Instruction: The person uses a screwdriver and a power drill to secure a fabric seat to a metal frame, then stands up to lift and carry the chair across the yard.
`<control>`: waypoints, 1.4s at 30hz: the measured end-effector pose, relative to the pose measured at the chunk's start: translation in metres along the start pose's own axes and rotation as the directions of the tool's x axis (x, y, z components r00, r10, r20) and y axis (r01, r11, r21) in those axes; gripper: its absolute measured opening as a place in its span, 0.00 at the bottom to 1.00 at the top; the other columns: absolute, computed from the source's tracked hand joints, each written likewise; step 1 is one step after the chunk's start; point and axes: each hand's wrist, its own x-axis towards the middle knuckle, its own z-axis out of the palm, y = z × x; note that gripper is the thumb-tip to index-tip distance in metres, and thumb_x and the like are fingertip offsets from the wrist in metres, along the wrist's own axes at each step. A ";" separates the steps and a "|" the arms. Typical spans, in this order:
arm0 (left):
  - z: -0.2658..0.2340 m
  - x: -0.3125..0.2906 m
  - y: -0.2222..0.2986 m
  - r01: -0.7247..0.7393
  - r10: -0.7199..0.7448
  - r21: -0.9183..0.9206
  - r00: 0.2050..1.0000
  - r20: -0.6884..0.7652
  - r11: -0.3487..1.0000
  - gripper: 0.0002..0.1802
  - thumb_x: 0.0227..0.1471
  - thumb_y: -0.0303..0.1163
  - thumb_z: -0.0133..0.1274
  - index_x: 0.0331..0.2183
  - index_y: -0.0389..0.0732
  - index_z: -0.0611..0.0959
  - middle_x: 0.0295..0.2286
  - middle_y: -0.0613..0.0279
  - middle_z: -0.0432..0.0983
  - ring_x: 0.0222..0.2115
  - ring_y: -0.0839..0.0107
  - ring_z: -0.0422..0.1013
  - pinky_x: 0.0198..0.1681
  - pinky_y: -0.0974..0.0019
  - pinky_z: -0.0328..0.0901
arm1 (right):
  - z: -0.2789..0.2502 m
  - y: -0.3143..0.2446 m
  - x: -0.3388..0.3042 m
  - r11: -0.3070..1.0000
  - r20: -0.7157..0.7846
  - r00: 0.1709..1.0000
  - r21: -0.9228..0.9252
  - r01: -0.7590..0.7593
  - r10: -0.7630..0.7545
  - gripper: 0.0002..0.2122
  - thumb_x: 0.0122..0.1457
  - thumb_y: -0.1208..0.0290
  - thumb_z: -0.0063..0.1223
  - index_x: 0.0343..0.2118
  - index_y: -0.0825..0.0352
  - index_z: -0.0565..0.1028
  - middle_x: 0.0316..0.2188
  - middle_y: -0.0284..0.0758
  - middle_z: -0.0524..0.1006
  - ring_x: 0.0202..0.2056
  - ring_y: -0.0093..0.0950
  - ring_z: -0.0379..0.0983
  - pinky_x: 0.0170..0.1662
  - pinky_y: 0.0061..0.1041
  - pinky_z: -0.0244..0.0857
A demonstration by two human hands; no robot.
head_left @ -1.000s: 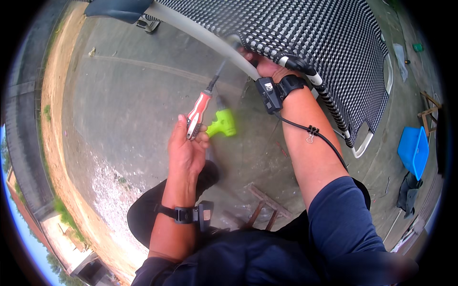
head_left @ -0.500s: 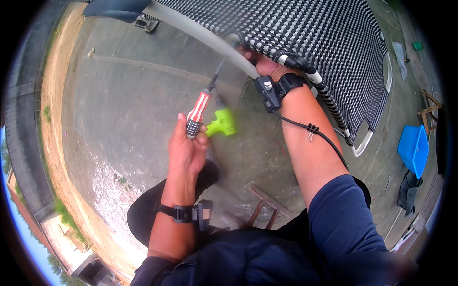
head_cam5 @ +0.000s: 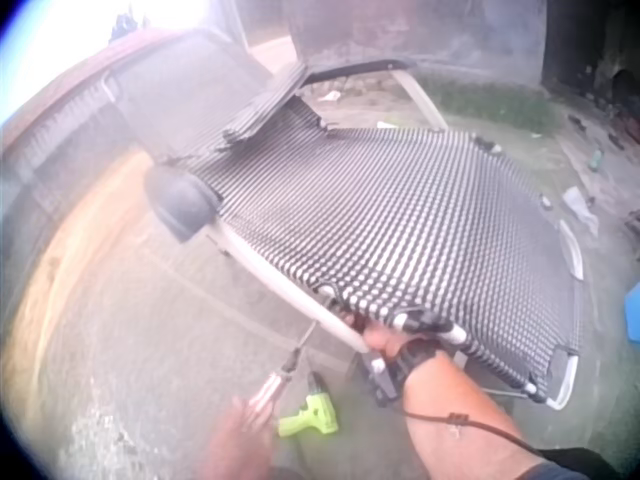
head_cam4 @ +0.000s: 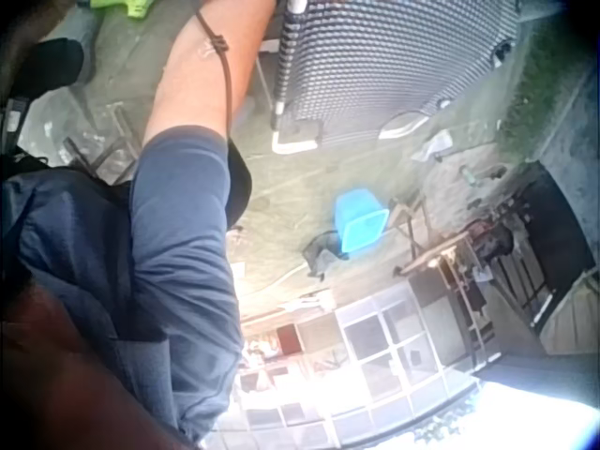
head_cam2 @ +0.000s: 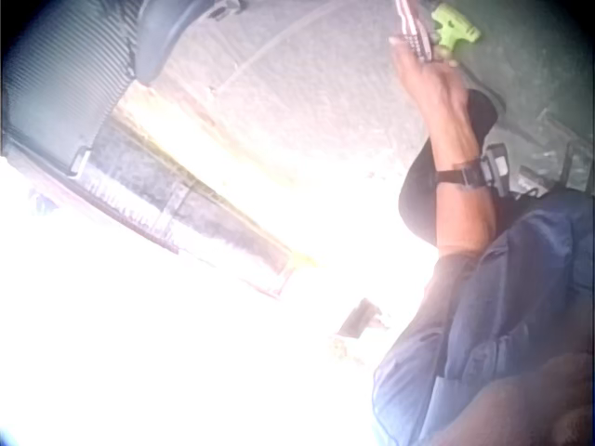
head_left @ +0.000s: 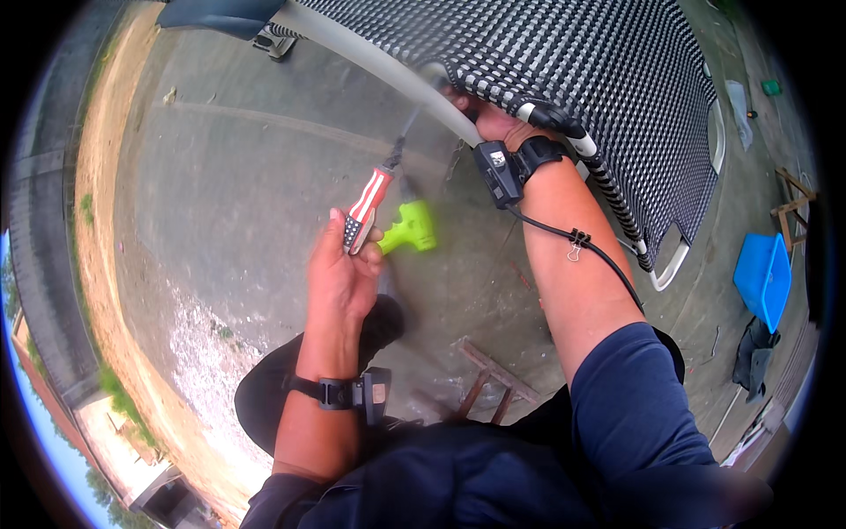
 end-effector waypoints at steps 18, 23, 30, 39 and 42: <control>0.008 -0.009 -0.002 0.128 -0.129 -0.113 0.992 -0.001 0.985 0.21 0.66 0.49 0.42 0.38 0.41 0.78 0.25 0.61 0.78 0.20 0.76 0.72 0.20 0.74 0.65 | -0.006 0.035 -0.025 0.906 -0.375 0.919 0.338 0.256 -0.119 0.22 0.64 0.58 0.48 0.55 0.68 0.68 0.55 0.46 0.70 0.54 0.43 0.66 0.56 0.44 0.64; 0.011 -0.009 -0.005 0.137 -0.135 -0.116 0.991 0.017 0.984 0.21 0.66 0.50 0.43 0.39 0.41 0.78 0.25 0.61 0.78 0.21 0.77 0.73 0.21 0.74 0.65 | -0.003 0.015 -0.065 0.676 -0.223 0.975 0.719 0.163 0.003 0.27 0.62 0.55 0.51 0.59 0.68 0.67 0.61 0.47 0.66 0.62 0.43 0.61 0.65 0.42 0.55; 0.006 -0.011 -0.006 0.120 -0.117 -0.144 0.993 0.028 0.982 0.20 0.67 0.48 0.42 0.38 0.42 0.79 0.26 0.62 0.78 0.22 0.75 0.75 0.23 0.72 0.65 | 0.047 -0.057 -0.152 0.947 -0.236 0.920 0.151 -0.284 0.313 0.16 0.62 0.66 0.57 0.49 0.69 0.75 0.45 0.39 0.79 0.43 0.29 0.78 0.44 0.27 0.74; 0.023 -0.017 -0.012 0.092 -0.092 -0.143 0.996 0.009 0.985 0.20 0.67 0.47 0.42 0.37 0.41 0.78 0.25 0.63 0.77 0.22 0.74 0.75 0.22 0.73 0.63 | 0.021 -0.110 -0.136 0.133 -0.163 0.832 -0.985 -0.109 -0.530 0.19 0.46 0.64 0.66 0.42 0.63 0.80 0.40 0.36 0.77 0.48 0.37 0.71 0.53 0.33 0.66; 0.022 -0.020 -0.011 0.086 -0.090 -0.139 0.996 -0.020 0.987 0.20 0.66 0.48 0.43 0.37 0.42 0.79 0.26 0.62 0.77 0.22 0.75 0.74 0.21 0.75 0.64 | 0.026 -0.102 -0.131 0.156 -0.239 0.848 -0.970 -0.186 -0.473 0.18 0.47 0.63 0.66 0.42 0.62 0.80 0.40 0.37 0.76 0.48 0.38 0.70 0.52 0.35 0.66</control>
